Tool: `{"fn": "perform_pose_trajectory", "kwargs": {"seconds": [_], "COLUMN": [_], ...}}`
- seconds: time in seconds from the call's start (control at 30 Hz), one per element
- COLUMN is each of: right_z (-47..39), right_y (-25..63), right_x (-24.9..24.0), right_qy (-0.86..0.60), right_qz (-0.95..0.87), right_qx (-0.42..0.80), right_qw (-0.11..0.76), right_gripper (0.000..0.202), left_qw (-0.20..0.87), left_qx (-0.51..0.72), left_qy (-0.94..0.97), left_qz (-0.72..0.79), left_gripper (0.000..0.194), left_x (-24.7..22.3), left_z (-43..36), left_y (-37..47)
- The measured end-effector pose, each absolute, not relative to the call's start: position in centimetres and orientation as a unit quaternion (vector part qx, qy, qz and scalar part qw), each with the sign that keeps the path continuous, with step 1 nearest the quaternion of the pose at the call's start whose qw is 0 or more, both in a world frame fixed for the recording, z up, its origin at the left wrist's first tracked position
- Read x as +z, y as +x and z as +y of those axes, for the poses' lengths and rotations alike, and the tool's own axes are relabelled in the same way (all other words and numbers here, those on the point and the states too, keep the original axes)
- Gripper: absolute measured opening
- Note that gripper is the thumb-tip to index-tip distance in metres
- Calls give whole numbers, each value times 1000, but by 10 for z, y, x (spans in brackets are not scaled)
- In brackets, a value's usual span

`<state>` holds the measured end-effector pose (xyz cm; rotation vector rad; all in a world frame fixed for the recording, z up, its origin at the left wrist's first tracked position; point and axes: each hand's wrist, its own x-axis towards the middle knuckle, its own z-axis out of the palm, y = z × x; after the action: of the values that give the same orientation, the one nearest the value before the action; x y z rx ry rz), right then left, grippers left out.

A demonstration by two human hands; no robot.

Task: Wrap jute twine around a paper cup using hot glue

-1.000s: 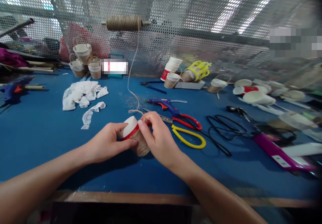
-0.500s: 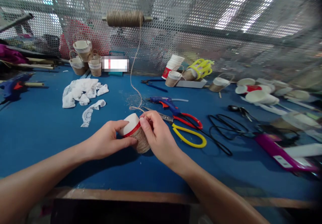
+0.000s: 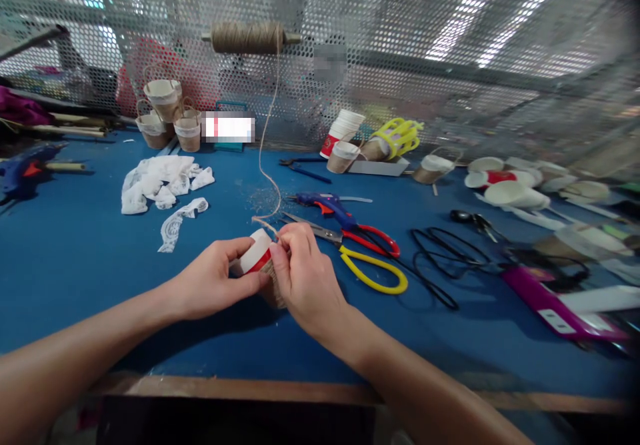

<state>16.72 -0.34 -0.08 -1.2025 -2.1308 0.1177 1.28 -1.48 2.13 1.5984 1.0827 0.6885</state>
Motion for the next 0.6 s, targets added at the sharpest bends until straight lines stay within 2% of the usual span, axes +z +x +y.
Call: {"fn": "perform_pose_trajectory", "kwargs": {"seconds": [0.1,0.23,0.47,0.6], "right_z": [-4,-2,9,14], "right_y": [166,168,172,167], "right_x": [-1,4,18,22], "right_qy": [-453,-410,-362,-319], "right_qz": [-822,-821,-768,-766], "right_qx": [39,68,287,332], "right_qw": [344,392,442,449], "right_gripper": [18,10,13,12], "left_qw": [517,495,506,510], "left_qx": [289,286,279,280], "left_qy": [666,672,675,684], "left_qz": [453,471,459,439], "left_gripper": [21,22,23,19], "left_x": [20,18,18,18], "left_z": [-15,-14,-15,-16], "left_y": [12,11,10,10]}}
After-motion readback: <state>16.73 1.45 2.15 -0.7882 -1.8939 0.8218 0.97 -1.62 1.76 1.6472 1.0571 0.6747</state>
